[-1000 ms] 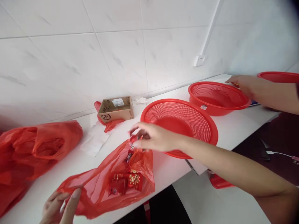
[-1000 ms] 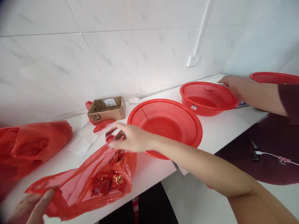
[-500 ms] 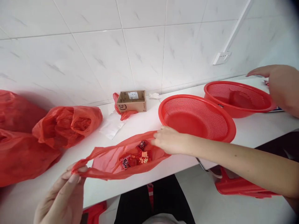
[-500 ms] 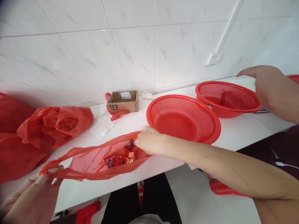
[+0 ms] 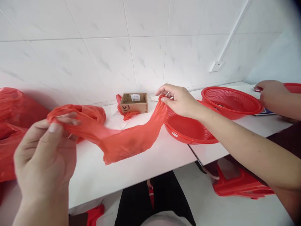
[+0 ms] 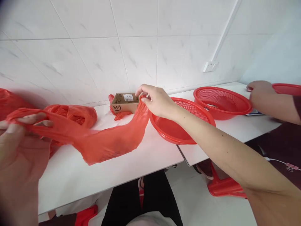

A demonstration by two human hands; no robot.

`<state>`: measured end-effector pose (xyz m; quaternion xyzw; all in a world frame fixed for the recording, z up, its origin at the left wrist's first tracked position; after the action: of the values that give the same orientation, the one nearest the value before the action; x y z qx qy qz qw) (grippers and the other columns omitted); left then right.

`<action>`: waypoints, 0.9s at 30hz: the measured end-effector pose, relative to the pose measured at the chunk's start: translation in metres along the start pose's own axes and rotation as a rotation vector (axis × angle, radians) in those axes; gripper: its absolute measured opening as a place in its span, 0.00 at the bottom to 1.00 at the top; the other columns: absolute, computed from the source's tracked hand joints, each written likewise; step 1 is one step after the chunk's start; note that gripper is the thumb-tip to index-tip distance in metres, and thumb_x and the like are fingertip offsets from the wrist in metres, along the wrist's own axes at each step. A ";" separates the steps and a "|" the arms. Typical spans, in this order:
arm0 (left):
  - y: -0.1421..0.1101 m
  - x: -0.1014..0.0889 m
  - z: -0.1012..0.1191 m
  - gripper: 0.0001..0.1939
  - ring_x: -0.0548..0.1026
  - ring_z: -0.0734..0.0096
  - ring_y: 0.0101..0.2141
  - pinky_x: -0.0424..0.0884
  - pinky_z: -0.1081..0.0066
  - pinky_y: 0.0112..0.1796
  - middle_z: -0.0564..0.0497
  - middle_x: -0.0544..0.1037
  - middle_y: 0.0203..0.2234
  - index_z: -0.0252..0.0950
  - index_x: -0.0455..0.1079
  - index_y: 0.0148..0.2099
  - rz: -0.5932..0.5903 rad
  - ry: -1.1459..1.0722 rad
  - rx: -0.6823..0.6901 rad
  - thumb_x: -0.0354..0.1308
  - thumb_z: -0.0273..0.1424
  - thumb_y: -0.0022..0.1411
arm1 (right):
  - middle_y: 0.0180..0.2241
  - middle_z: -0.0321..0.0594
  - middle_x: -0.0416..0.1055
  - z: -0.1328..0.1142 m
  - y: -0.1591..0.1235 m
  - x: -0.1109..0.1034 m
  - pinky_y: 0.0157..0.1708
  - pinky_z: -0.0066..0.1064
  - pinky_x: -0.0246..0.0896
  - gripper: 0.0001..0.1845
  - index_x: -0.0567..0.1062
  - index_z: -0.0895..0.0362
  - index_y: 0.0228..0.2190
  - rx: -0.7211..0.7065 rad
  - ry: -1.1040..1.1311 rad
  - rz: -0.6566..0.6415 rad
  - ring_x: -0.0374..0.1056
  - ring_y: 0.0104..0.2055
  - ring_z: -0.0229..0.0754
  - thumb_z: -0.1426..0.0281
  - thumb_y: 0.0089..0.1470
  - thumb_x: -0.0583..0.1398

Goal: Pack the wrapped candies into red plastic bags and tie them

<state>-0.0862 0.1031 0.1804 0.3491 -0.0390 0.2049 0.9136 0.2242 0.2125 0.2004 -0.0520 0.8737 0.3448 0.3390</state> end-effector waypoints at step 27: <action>-0.014 0.100 -0.084 0.21 0.45 0.80 0.18 0.51 0.74 0.21 0.62 0.45 0.17 0.36 0.67 0.31 -0.829 0.173 -0.817 0.52 0.50 0.62 | 0.39 0.37 0.72 -0.054 0.007 0.101 0.39 0.32 0.64 0.17 0.68 0.55 0.44 -0.057 0.396 -0.421 0.68 0.39 0.37 0.78 0.51 0.56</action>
<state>0.0045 0.1839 0.1297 -0.0631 0.0996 -0.1733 0.9778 0.1149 0.1982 0.1699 -0.3081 0.8829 0.2744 0.2242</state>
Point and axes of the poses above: each hand's wrist, its own y-axis towards the middle knuckle, its own x-axis out of the palm, z = x × y, the point moved 8 cm from there along y, towards the middle knuckle
